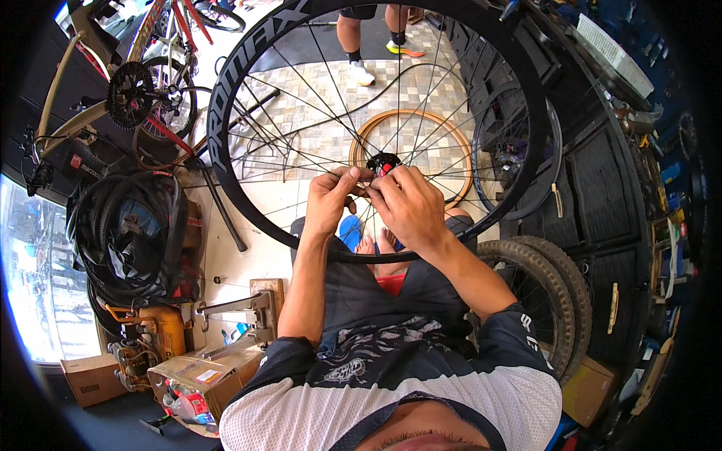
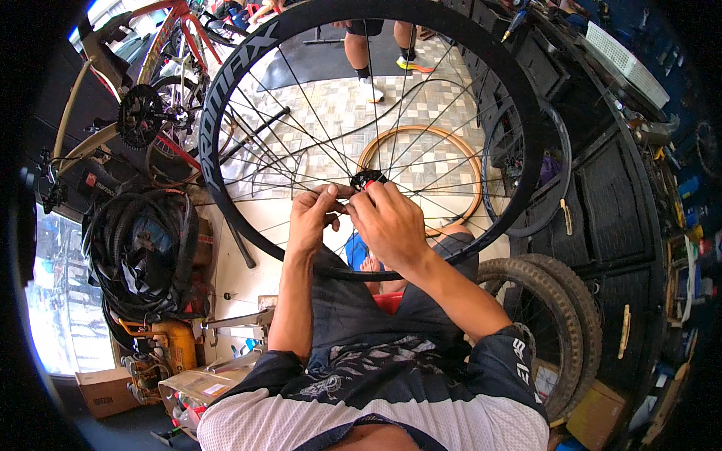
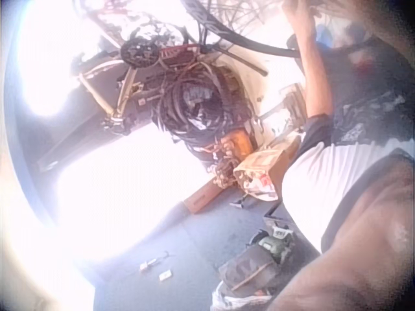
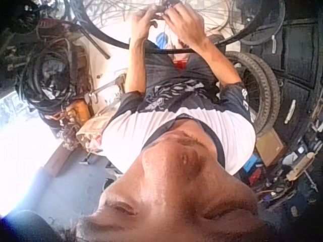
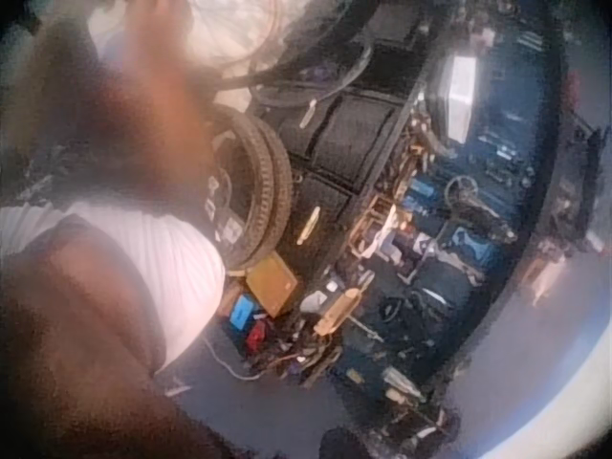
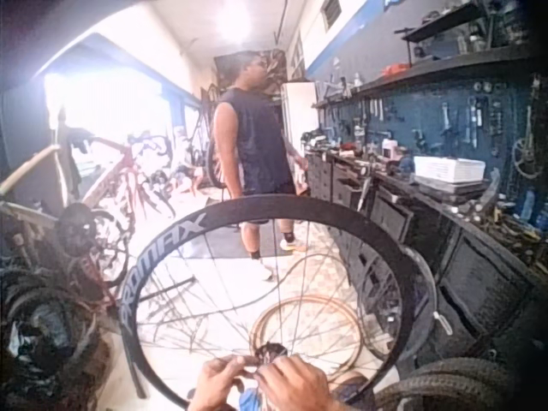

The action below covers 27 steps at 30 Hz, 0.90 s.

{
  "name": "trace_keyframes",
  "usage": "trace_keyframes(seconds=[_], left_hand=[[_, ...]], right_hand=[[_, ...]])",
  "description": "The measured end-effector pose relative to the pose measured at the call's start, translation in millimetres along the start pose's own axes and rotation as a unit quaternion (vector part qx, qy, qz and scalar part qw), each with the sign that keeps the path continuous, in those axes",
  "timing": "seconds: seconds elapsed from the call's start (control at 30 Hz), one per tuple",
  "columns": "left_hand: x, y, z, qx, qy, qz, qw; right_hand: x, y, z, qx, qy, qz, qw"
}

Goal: The person installs spokes into a bicycle wheel rim, threading them through the hub and securing them with nipples. The person uses a spoke wrench to tighten the nipples and adjusts the wheel orientation as needed.

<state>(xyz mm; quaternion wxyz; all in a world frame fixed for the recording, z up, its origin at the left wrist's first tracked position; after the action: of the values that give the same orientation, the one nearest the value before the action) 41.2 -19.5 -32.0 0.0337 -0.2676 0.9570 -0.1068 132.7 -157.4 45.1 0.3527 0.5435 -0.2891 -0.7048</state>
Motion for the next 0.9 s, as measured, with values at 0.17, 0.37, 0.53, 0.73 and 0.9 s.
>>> trace_keyframes(seconds=[0.17, 0.37, 0.53, 0.73, 0.9], left_hand=[[3, -5, -3, 0.025, 0.003, -0.017, 1.000], [21, -7, -20, 0.000, -0.038, -0.072, 0.997], [14, -7, -28, -0.018, -0.039, -0.063, 0.997], [16, 7, -31, -0.002, -0.040, -0.061, 0.997], [15, -1, -30, -0.010, -0.044, -0.065, 0.997]], right_hand=[[5, 36, -7, -0.100, -0.009, -0.055, 0.993], [66, 186, -133, -0.006, -0.185, -0.398, 0.899], [107, 147, -281, -0.411, -0.257, -0.231, 0.844], [127, 158, -276, -0.280, -0.293, -0.319, 0.857], [71, 190, -174, -0.122, -0.234, -0.351, 0.898]])
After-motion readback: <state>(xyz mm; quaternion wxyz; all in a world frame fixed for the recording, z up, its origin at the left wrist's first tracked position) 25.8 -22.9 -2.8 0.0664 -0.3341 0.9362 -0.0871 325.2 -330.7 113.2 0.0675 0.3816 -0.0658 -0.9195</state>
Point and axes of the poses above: each hand's wrist, its own x-axis away from the middle knuckle, its own y-axis out of the back of the hand, z = x × y, the point moved 6 cm from there along -x, towards the middle knuckle, and after that the axes turned 9 degrees about z, right-handed, at the moved point
